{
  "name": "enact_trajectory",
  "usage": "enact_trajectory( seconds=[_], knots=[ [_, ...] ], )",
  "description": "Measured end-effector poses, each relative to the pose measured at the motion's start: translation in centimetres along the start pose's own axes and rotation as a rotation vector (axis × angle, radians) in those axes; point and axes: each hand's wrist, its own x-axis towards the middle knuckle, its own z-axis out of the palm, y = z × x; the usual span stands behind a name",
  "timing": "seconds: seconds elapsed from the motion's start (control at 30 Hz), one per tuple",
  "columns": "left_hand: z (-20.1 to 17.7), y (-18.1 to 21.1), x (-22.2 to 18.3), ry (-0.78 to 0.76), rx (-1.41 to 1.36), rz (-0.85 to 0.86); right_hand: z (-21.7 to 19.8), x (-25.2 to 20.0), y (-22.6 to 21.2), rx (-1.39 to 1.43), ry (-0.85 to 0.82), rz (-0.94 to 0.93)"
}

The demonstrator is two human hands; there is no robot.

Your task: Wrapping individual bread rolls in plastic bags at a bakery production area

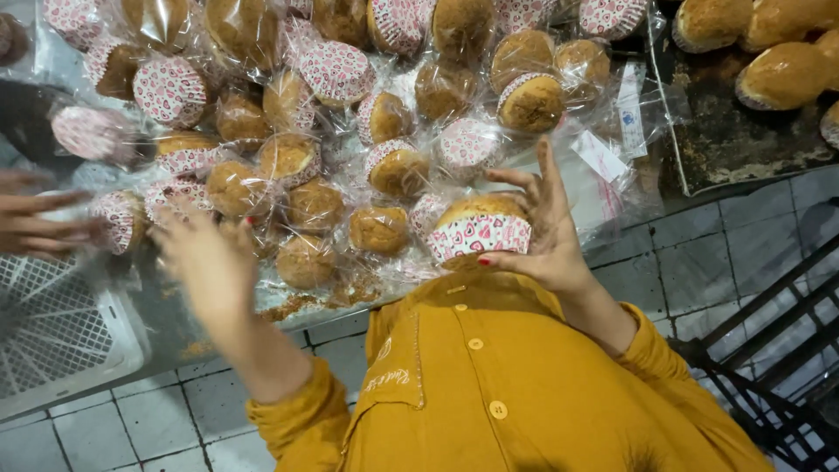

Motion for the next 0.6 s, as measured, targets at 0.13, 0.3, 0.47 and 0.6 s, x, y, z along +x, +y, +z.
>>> enact_trajectory(
  seconds=[0.13, 0.3, 0.47, 0.6],
  knots=[
    [6.4, 5.8, -3.9, 0.017, -0.523, 0.646, 0.3, 0.9, 1.3, 0.146, -0.016, 0.058],
    [11.1, 11.4, -5.4, 0.098, -0.911, 0.683, 1.8, 1.4, 1.0, 0.207, -0.034, -0.062],
    [11.9, 5.9, -4.6, 0.159, -0.625, 0.975, -3.9, -0.2, 4.5, -0.051, 0.164, -0.113],
    [10.3, 3.9, -6.2, -0.237, -0.787, 0.787, -4.7, -2.4, 4.2, 0.060, 0.114, 0.171]
  ],
)
